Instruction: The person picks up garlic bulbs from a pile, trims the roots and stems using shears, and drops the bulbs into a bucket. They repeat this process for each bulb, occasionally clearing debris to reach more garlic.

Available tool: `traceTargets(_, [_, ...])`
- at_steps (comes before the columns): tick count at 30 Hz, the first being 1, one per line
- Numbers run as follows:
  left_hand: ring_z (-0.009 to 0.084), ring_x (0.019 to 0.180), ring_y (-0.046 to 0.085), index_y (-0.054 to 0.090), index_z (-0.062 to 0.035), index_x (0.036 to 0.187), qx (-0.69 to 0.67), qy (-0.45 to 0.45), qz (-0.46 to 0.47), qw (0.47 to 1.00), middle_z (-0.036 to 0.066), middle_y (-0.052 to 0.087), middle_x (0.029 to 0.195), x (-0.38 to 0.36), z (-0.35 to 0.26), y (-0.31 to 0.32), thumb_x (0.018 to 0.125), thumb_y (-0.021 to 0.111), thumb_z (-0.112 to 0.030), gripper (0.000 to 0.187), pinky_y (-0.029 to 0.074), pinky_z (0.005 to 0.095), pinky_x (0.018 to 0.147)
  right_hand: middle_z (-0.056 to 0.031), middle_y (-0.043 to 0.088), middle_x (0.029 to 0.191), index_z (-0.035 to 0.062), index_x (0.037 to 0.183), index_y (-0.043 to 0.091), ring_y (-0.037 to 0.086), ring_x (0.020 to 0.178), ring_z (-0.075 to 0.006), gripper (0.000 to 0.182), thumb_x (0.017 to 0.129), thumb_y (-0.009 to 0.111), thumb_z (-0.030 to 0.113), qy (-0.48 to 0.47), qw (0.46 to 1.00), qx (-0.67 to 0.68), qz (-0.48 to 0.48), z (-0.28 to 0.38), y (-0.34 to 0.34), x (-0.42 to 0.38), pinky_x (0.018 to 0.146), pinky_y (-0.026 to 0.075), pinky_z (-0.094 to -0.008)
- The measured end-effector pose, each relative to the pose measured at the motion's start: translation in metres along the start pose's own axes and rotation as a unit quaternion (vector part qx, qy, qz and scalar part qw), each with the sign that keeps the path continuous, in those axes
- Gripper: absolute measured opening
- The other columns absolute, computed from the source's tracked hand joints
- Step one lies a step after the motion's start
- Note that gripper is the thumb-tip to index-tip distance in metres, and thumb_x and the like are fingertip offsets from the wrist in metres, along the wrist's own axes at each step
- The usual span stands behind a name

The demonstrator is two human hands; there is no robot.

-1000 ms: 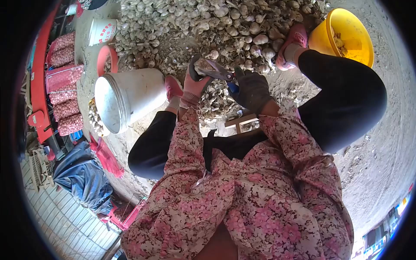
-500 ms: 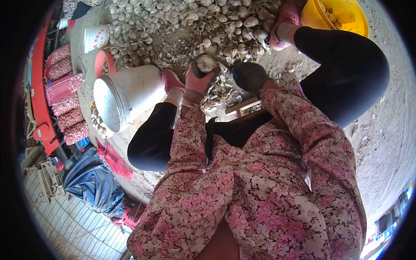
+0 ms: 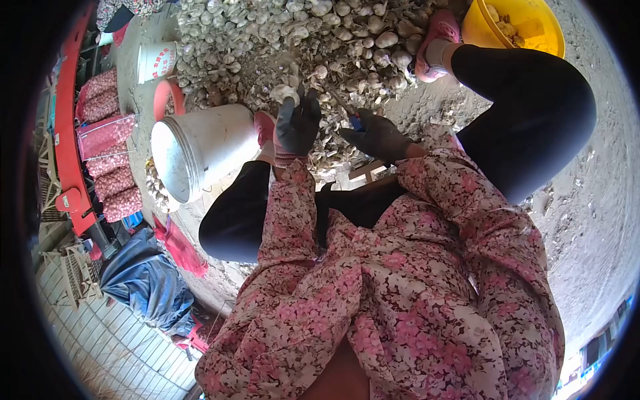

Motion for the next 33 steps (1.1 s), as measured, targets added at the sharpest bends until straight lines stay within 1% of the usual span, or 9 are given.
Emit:
traceTargets(11, [0.0158,0.083,0.056,0.053,-0.0078,0.120,0.036,-0.161,-0.004,0.986,0.005,0.059,0.097,-0.024,-0.002,0.006,0.087,0.063,-0.026,0.039,0.046,0.0305,0.073,-0.0103,0.063,0.074,0.0014,0.101,0.060,0.061,0.072,-0.0207,0.039,0.084,0.066,0.036,-0.124,0.991,0.005,0.058,-0.027,-0.001,0.023,0.069,0.048,-0.0354])
traceTargets(13, [0.0154,0.082,0.057,0.050,-0.0043,0.122,-0.025,0.018,0.138,0.990,0.006,0.060,0.101,-0.013,-0.027,0.003,0.088,0.063,-0.033,0.047,0.048,0.0297,0.074,-0.0058,0.058,0.064,0.0026,0.094,0.061,0.057,0.059,-0.0179,0.030,0.085,0.065,0.031,-0.122,0.991,0.049,0.010,-0.016,-0.002,0.017,0.058,0.047,-0.0338])
traceTargets(17, [0.0198,0.098,0.060,0.041,0.0038,0.131,-0.151,0.283,0.020,0.947,0.013,0.060,0.114,-0.031,-0.130,0.016,0.083,0.067,-0.037,0.068,0.050,0.0322,0.085,-0.0011,0.052,0.059,0.0058,0.091,0.062,0.048,0.044,-0.0128,0.026,0.088,0.062,0.032,0.111,0.945,0.305,0.026,-0.005,-0.014,0.016,0.043,0.040,-0.0291])
traceTargets(21, [0.0174,0.090,0.061,0.049,0.0029,0.125,-0.146,0.255,0.056,0.954,0.012,0.062,0.107,-0.010,-0.177,0.003,0.078,0.072,-0.028,0.061,0.051,0.0280,0.080,-0.0025,0.057,0.061,0.0068,0.093,0.063,0.054,0.047,-0.0163,0.038,0.088,0.059,0.044,0.145,0.848,0.509,0.036,0.012,-0.022,0.028,0.049,0.048,-0.0311])
traceTargets(22, [0.0151,0.085,0.060,0.053,0.0011,0.121,0.082,0.262,0.054,0.960,0.011,0.063,0.103,0.018,-0.183,-0.039,0.077,0.072,-0.026,0.055,0.051,0.0271,0.076,-0.0018,0.058,0.063,0.0042,0.096,0.062,0.057,0.052,-0.0167,0.044,0.088,0.057,0.047,0.153,0.815,0.549,0.103,0.020,-0.025,0.030,0.054,0.051,-0.0324])
traceTargets(24, [0.0127,0.085,0.060,0.057,-0.0019,0.119,0.506,0.195,0.003,0.840,0.008,0.064,0.101,0.090,-0.159,-0.148,0.080,0.069,-0.027,0.048,0.049,0.0248,0.076,-0.0010,0.059,0.064,0.0016,0.099,0.061,0.061,0.057,-0.0170,0.049,0.088,0.056,0.049,0.165,0.775,0.588,0.162,0.023,-0.023,0.032,0.060,0.054,-0.0337])
traceTargets(27, [0.0143,0.094,0.060,0.059,-0.0040,0.120,0.478,-0.014,-0.289,0.830,0.009,0.065,0.104,0.119,-0.048,-0.073,0.081,0.066,-0.029,0.047,0.047,0.0265,0.083,-0.0055,0.062,0.077,0.0040,0.099,0.059,0.064,0.067,-0.0181,0.045,0.088,0.058,0.048,0.212,0.801,0.542,0.138,0.013,-0.010,0.038,0.063,0.055,-0.0331])
traceTargets(29, [0.0355,0.110,0.056,0.059,-0.0111,0.120,0.773,-0.043,-0.108,0.623,0.018,0.059,0.118,0.154,-0.018,-0.088,0.080,0.062,-0.028,0.044,0.049,0.0390,0.090,-0.0070,0.060,0.081,0.0036,0.098,0.058,0.063,0.069,-0.0166,0.039,0.089,0.060,0.042,0.199,0.854,0.466,0.120,-0.008,-0.009,0.048,0.063,0.054,-0.0323])
traceTargets(33, [0.0370,0.116,0.052,0.054,-0.0116,0.126,0.894,-0.094,-0.197,0.391,0.021,0.043,0.136,0.195,0.036,-0.154,0.077,0.066,-0.039,0.058,0.047,0.0423,0.094,-0.0083,0.059,0.078,0.0029,0.101,0.056,0.060,0.069,-0.0160,0.040,0.084,0.067,0.038,0.062,0.994,0.084,0.027,-0.020,-0.018,0.063,0.066,0.050,-0.0330])
Point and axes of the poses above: each hand's wrist, its own x-axis towards the middle knuckle, its own y-axis out of the palm, z = x × y, the point moved 2 cm from there along x, towards the middle knuckle
